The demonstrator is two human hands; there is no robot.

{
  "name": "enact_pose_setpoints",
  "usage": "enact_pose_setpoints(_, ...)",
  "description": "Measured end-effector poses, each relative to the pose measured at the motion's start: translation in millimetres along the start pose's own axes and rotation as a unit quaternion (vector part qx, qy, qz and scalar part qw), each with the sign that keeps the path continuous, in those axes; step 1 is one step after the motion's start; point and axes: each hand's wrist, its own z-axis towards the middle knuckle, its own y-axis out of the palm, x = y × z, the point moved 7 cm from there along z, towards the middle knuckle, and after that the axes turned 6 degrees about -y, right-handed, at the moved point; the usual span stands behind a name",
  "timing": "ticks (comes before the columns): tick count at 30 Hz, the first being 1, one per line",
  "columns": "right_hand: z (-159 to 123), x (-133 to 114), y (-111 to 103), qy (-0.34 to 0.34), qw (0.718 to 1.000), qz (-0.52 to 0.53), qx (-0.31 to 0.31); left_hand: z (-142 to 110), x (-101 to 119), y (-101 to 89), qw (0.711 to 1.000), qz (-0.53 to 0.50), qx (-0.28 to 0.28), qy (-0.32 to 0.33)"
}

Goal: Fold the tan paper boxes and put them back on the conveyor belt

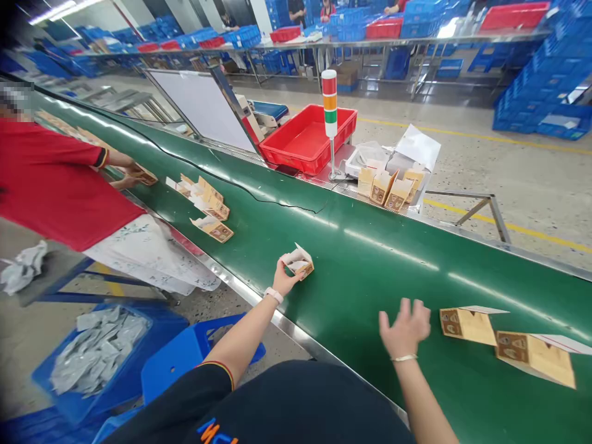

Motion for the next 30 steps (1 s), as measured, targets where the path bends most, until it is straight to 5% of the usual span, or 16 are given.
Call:
enact_pose_setpoints(3,-18.5,-79.8,49.9,-0.121,0.977,0.142,-0.101,-34.8,11.8,42.0,0.997,-0.014,-0.069,0.012)
enact_pose_setpoints(6,-34.9,-110.7,75.3,-0.151,0.959,0.203,-0.130,-86.0,12.3,72.5,0.985,-0.016,-0.162,0.055)
enact_pose_setpoints(9,-41.5,-107.3,77.3,-0.149,0.954,0.228,-0.125,-114.8,15.6,76.1,0.962,0.026,-0.239,0.127)
enact_pose_setpoints(13,-36.2,-95.8,70.7,-0.075,0.956,0.275,-0.070,-110.6,25.5,76.6,0.946,0.047,-0.276,0.162)
enact_pose_setpoints(17,-34.6,-69.4,74.9,0.168,0.938,0.297,0.053,-94.9,16.6,99.2,0.970,-0.002,-0.242,0.007)
enact_pose_setpoints(20,-38.9,-57.3,85.4,0.266,0.916,0.296,0.053,-100.2,3.0,125.4,0.954,-0.020,-0.267,-0.134)
enact_pose_setpoints(25,-47.4,-58.2,71.2,0.215,0.941,0.260,0.036,-113.5,2.2,143.8,0.926,-0.048,-0.313,-0.205)
enact_pose_setpoints(30,-59.4,-72.6,45.3,0.049,0.994,0.089,-0.029,-124.3,-16.2,111.6,0.934,-0.037,-0.295,-0.200)
